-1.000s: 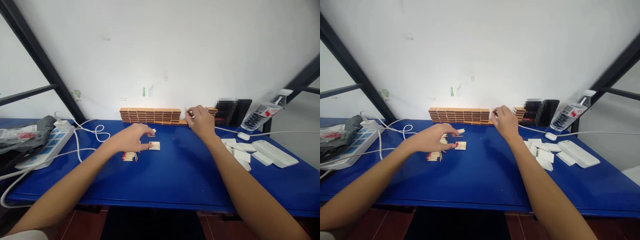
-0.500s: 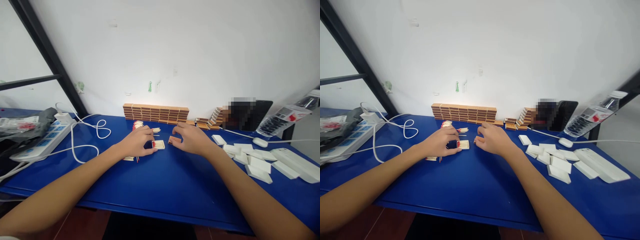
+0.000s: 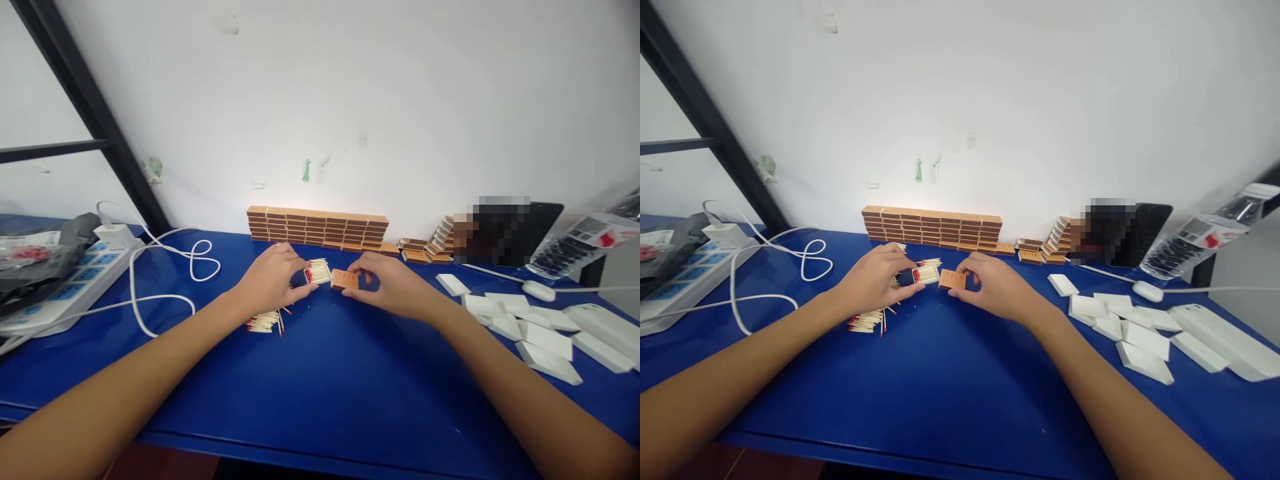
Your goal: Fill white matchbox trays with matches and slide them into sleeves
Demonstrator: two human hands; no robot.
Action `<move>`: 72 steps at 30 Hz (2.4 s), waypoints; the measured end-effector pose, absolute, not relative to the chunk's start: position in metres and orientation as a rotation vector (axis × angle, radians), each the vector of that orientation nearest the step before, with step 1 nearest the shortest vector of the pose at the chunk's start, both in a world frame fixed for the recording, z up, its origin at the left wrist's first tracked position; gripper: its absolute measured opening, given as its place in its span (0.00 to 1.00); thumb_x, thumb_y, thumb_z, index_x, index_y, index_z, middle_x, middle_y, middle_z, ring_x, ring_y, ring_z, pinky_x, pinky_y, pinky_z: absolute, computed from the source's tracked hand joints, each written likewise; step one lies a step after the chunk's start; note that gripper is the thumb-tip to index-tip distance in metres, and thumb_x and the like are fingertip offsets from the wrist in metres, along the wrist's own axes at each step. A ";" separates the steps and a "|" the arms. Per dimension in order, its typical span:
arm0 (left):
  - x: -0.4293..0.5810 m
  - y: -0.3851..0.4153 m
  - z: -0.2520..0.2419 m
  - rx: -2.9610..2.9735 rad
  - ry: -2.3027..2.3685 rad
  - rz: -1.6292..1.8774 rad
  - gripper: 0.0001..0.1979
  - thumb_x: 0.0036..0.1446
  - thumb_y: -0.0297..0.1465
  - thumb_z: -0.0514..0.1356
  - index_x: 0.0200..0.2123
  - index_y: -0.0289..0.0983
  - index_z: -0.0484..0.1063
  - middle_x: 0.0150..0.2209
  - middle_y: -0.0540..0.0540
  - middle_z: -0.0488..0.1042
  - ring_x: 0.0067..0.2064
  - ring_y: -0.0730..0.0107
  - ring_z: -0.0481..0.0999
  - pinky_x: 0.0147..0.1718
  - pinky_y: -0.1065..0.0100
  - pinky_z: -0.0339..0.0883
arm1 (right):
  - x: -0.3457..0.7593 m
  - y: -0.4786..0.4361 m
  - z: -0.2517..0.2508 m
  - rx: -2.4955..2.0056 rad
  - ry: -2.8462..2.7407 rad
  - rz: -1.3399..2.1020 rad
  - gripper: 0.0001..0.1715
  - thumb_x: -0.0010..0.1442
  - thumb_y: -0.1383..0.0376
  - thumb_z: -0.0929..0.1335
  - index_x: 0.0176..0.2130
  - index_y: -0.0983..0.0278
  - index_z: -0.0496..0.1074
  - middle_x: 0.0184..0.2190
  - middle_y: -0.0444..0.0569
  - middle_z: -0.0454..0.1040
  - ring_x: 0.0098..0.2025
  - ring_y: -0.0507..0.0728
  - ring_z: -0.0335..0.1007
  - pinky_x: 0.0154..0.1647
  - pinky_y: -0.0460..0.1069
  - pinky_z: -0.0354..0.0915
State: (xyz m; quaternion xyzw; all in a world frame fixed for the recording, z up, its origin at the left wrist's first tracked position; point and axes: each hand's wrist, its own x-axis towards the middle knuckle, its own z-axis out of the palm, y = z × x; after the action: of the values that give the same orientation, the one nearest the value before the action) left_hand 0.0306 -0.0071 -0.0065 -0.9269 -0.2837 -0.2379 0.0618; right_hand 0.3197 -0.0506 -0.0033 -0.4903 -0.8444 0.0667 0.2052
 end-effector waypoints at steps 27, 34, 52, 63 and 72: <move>0.031 -0.002 -0.016 -2.948 -0.699 -1.298 0.24 0.54 0.45 0.75 0.49 0.39 0.81 0.42 0.45 0.80 0.43 0.62 0.80 0.43 0.61 0.75 | 0.287 -0.060 -0.022 -0.953 -2.113 0.257 0.21 0.69 0.62 0.73 0.59 0.58 0.73 0.48 0.53 0.75 0.38 0.56 0.73 0.37 0.52 0.76; 0.031 -0.006 -0.016 -2.876 -0.720 -1.209 0.24 0.59 0.47 0.72 0.52 0.39 0.79 0.45 0.44 0.81 0.47 0.60 0.79 0.47 0.57 0.76 | 0.298 -0.054 -0.013 -0.992 -2.194 0.186 0.17 0.69 0.61 0.72 0.56 0.59 0.75 0.46 0.52 0.75 0.38 0.57 0.74 0.40 0.54 0.75; 0.028 -0.005 -0.007 -2.776 -0.685 -0.910 0.12 0.73 0.35 0.59 0.49 0.35 0.79 0.39 0.42 0.80 0.44 0.59 0.78 0.48 0.56 0.73 | 0.426 0.011 -0.031 -1.849 -1.988 -0.258 0.20 0.67 0.58 0.70 0.54 0.66 0.78 0.50 0.59 0.81 0.47 0.66 0.78 0.47 0.57 0.69; 0.028 -0.007 -0.009 -2.778 -0.667 -0.927 0.12 0.73 0.35 0.58 0.50 0.36 0.79 0.41 0.41 0.79 0.44 0.60 0.77 0.46 0.57 0.74 | 0.409 0.010 -0.044 -1.917 -1.941 -0.462 0.20 0.71 0.55 0.65 0.54 0.63 0.76 0.53 0.60 0.78 0.45 0.67 0.78 0.39 0.57 0.67; 0.028 -0.009 -0.011 -2.769 -0.658 -0.931 0.13 0.72 0.35 0.59 0.52 0.35 0.78 0.41 0.41 0.78 0.44 0.60 0.77 0.45 0.57 0.74 | 0.401 0.014 -0.054 -1.811 -1.860 -0.287 0.08 0.68 0.59 0.68 0.43 0.61 0.70 0.40 0.53 0.80 0.42 0.65 0.76 0.40 0.55 0.66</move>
State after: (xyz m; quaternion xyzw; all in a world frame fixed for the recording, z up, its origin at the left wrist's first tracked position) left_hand 0.0275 -0.0092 -0.0107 -0.9222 -0.2190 -0.3101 0.0734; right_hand 0.4012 0.0137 -0.0538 -0.6692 -0.6874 -0.1061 0.2617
